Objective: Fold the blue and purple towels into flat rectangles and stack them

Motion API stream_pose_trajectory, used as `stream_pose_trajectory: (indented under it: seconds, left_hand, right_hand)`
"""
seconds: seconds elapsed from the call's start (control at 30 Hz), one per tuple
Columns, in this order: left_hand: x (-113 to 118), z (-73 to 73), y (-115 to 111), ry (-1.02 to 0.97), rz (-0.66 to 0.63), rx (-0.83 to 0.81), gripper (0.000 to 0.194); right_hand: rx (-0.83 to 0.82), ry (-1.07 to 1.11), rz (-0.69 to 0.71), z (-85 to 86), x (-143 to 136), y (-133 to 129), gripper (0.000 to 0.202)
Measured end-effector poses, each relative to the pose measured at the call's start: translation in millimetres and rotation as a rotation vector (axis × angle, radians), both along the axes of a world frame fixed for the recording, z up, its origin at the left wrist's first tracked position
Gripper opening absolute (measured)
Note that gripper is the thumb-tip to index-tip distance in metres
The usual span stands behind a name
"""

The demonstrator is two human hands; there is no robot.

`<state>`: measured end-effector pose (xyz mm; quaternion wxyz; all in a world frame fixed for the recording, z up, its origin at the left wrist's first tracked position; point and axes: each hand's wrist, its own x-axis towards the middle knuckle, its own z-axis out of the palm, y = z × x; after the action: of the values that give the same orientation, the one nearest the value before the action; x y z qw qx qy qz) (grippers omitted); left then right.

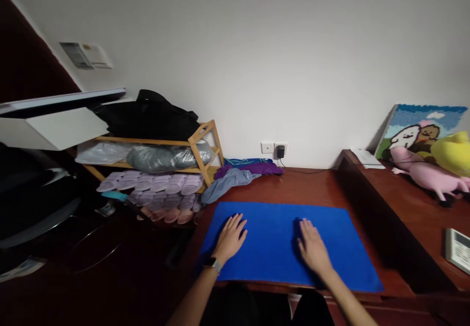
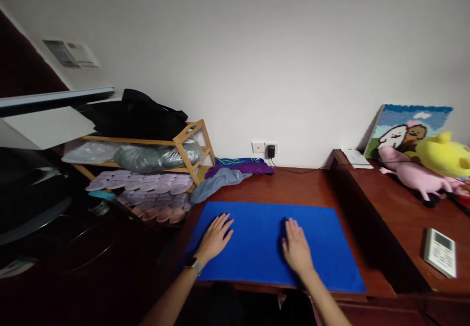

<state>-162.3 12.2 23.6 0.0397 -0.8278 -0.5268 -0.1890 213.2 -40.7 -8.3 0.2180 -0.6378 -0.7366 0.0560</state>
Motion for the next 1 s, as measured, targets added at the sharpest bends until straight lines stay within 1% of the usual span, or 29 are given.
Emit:
stream_pose_trajectory:
  seconds: [0.07,0.1,0.13,0.17,0.2,0.23,0.3,0.37,0.43,0.5,0.6,0.67,0.73,0.8,0.87,0.93,1.0]
  left_hand:
    - [7,-7.1,-27,0.027,0.006,-0.047,0.048]
    - [4,-11.1,-38,0.041,0.039,-0.071,0.05]
    - [-1,-14.8,-47,0.054,0.091,-0.096,0.051]
    - [-9,-18.0,-53,0.065,0.15,-0.125,0.052]
    - [-18,-20.5,-58,0.073,0.206,-0.155,0.053]
    - [-27,-22.1,-60,0.079,0.248,-0.181,0.055]
    - [-43,-23.2,-63,0.085,0.278,-0.214,0.057]
    - [-50,-22.4,-64,0.081,0.272,-0.212,0.057]
    - [-51,-21.1,-65,0.071,0.277,-0.202,0.057]
    - [-48,-20.4,-65,0.061,0.276,-0.199,0.057]
    - [-45,-21.3,-64,0.055,0.27,-0.197,0.057]
    - [-46,-23.3,-63,0.056,0.272,-0.194,0.057]
    - [-48,-26.0,-62,0.062,0.273,-0.186,0.057]
    - [-50,-28.7,-61,0.069,0.268,-0.174,0.057]
    - [-52,-30.7,-60,0.072,0.26,-0.166,0.057]
    - [-53,-31.1,-60,0.076,0.254,-0.168,0.057]
    - [-54,-29.9,-59,0.084,0.259,-0.174,0.057]
  right_hand:
    - [-0.032,0.008,0.089,7.0,-70,-13,0.066]
    - [-0.049,0.016,0.134,10.4,-99,-17,0.067]
    - [-0.076,0.023,0.166,13.3,-123,-20,0.067]
    - [-0.105,0.028,0.185,15.3,-141,-22,0.068]
    - [-0.131,0.03,0.193,16.2,-152,-23,0.069]
    - [-0.154,0.029,0.19,16.0,-158,-24,0.069]
    - [-0.177,0.016,0.17,13.1,-152,-25,0.07]
    - [-0.188,-0.014,0.133,8.3,-128,-26,0.071]
    - [-0.205,-0.066,0.05,2.4,-86,-29,0.071]
    - [-0.226,-0.136,-0.085,-5.0,-31,-34,0.071]
    - [-0.269,-0.25,-0.29,-19.9,64,-45,0.074]
    - [-0.305,-0.287,-0.378,-31.6,122,-54,0.075]
    - [-0.316,-0.281,-0.445,-42.3,167,-62,0.074]
    - [-0.292,-0.273,-0.467,-49.1,195,-65,0.073]
    - [-0.229,-0.262,-0.461,-49.6,209,-59,0.073]
    - [-0.143,-0.22,-0.437,-43.0,213,-43,0.071]
    - [-0.066,-0.144,-0.398,-31.1,214,-18,0.07]
